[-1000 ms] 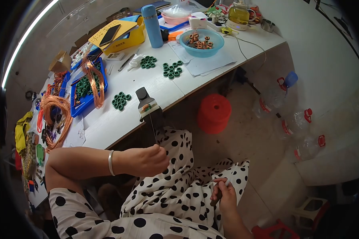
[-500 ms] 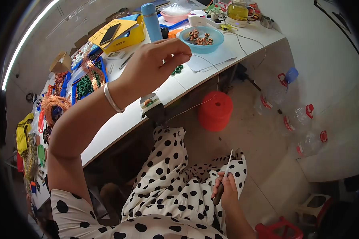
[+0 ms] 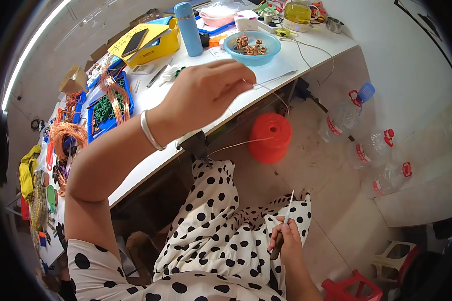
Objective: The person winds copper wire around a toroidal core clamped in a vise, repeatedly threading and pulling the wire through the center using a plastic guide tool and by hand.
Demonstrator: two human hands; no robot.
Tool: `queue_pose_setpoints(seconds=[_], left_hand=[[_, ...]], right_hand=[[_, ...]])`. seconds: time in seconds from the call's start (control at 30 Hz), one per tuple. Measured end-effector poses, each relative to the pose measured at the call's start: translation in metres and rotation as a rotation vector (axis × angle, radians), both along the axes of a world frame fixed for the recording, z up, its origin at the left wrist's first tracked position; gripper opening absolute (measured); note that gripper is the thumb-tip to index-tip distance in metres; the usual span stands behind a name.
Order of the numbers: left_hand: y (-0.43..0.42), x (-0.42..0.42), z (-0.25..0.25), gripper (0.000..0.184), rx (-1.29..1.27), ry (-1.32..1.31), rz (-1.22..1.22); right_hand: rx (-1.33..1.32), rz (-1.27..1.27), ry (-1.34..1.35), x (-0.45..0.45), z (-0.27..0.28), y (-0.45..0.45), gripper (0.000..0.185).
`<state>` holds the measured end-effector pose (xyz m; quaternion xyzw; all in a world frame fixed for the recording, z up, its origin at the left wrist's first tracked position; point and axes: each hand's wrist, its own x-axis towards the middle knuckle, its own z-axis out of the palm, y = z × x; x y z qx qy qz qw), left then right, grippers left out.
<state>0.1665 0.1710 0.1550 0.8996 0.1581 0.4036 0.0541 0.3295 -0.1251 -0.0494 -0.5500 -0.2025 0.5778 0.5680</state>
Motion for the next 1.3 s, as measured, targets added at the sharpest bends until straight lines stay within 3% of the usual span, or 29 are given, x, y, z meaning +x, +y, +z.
queue_pose_setpoints(seconds=[0.07, 0.27, 0.43, 0.5, 0.53, 0.6, 0.93, 1.07, 1.17, 1.27, 1.3], left_hand=[[0.005, -0.006, 0.004, 0.005, 0.019, -0.026, 0.005], [0.08, -0.055, 0.0, 0.013, -0.46, -0.351, 0.376], [0.163, -0.129, -0.079, 0.022, -0.609, -0.416, 0.667], [0.169, -0.145, -0.103, 0.02, -0.317, -0.137, 0.901], [0.166, -0.146, -0.111, 0.02, -0.319, -0.135, 0.895], [0.14, -0.137, -0.115, 0.02, -0.308, 0.194, 1.053], [0.113, -0.159, -0.136, 0.011, -0.077, 0.486, 1.029], [0.107, -0.168, -0.14, 0.01, 0.003, 0.563, 1.038], [0.105, -0.173, -0.136, 0.01, -0.015, 0.585, 1.064], [0.11, -0.17, -0.128, 0.014, -0.448, 0.045, 0.992], [0.106, -0.166, -0.125, 0.014, -0.45, 0.047, 0.996]], right_hand=[[0.006, 0.026, 0.0, -0.001, -0.001, 0.001, 0.03], [-0.012, 0.141, -0.08, -0.007, 0.013, 0.01, 0.033], [0.168, 0.277, -0.298, -0.026, 0.043, 0.032, 0.039], [0.225, 0.366, -0.439, -0.033, 0.055, 0.046, 0.041], [0.222, 0.361, -0.439, -0.037, 0.06, 0.056, 0.041], [0.325, 0.412, -0.544, -0.045, 0.07, 0.079, 0.042], [0.389, 0.519, -0.667, -0.08, 0.092, 0.156, 0.044], [0.345, 0.492, -0.506, -0.096, 0.112, 0.174, 0.043], [0.149, 0.533, -0.118, -0.09, 0.118, 0.165, 0.043], [0.164, 0.496, -0.189, -0.087, 0.103, 0.135, 0.044], [0.183, 0.481, -0.232, -0.084, 0.098, 0.124, 0.044]])
